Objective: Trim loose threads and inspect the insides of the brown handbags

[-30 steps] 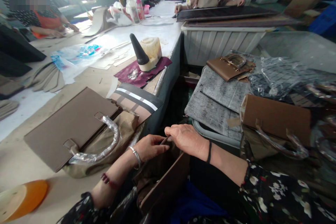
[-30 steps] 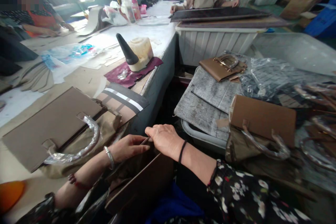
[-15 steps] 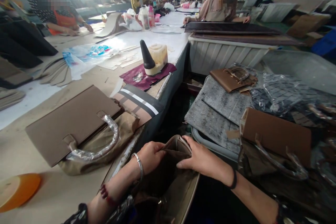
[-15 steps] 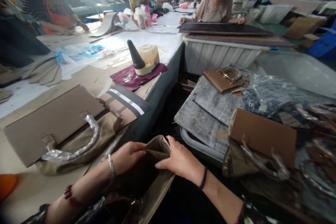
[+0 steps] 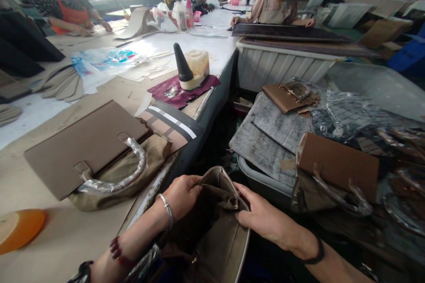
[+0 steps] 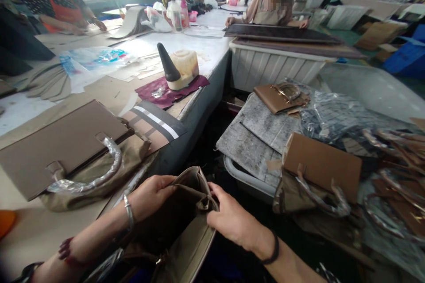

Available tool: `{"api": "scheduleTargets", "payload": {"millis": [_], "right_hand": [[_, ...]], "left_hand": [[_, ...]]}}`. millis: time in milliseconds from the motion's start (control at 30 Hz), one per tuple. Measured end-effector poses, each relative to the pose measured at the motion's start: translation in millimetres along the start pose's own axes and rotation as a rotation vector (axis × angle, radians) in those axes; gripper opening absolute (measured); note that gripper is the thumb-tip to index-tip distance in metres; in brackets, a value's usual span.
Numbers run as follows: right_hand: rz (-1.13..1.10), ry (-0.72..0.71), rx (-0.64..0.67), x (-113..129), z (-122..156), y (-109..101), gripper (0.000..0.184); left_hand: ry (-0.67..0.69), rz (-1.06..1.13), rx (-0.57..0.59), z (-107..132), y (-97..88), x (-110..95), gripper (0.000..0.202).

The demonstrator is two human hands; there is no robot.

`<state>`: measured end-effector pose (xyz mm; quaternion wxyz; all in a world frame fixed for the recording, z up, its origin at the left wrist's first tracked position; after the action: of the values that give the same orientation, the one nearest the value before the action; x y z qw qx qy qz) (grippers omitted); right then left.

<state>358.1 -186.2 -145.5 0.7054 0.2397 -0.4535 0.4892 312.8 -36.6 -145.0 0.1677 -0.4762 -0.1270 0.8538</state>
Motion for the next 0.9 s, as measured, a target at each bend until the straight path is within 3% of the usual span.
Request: {"api": "scheduleTargets", "payload": {"millis": [167, 333, 567, 733, 900], "right_hand": [[0.278, -0.035, -0.092, -3.2, -2.7, -5.3, 0.053], [0.356, -0.071, -0.112, -3.3, -2.1, -4.7, 0.049], [0.365, 0.015, -0.168, -14.9, 4.7, -16.4, 0.044], [0.329, -0.026, -0.150, -17.3, -2.0, -26.1, 0.040], [0.267, -0.108, -0.046, -24.9, -22.2, -41.2, 0.031]], "left_hand": [[-0.043, -0.099, 0.000, 0.0, -1.4, -1.1, 0.027], [-0.051, -0.189, -0.001, 0.1, -2.4, -6.7, 0.026], [-0.093, -0.300, -0.066, 2.9, -18.3, 2.2, 0.031], [-0.080, -0.314, -0.046, 4.3, -18.9, 0.8, 0.034], [-0.084, -0.309, -0.039, 3.3, -15.8, -2.5, 0.033]]}}
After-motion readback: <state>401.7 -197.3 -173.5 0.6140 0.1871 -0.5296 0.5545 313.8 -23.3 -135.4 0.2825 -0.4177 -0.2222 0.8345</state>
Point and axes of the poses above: each hand's wrist, its own z-axis away from the middle knuckle, its own y-axis out of the palm, x = y × z, the point moved 7 cm from there along -z, towards the middle knuckle, and after that the axes turned 4 degrees about x, right-handed, at the moved point
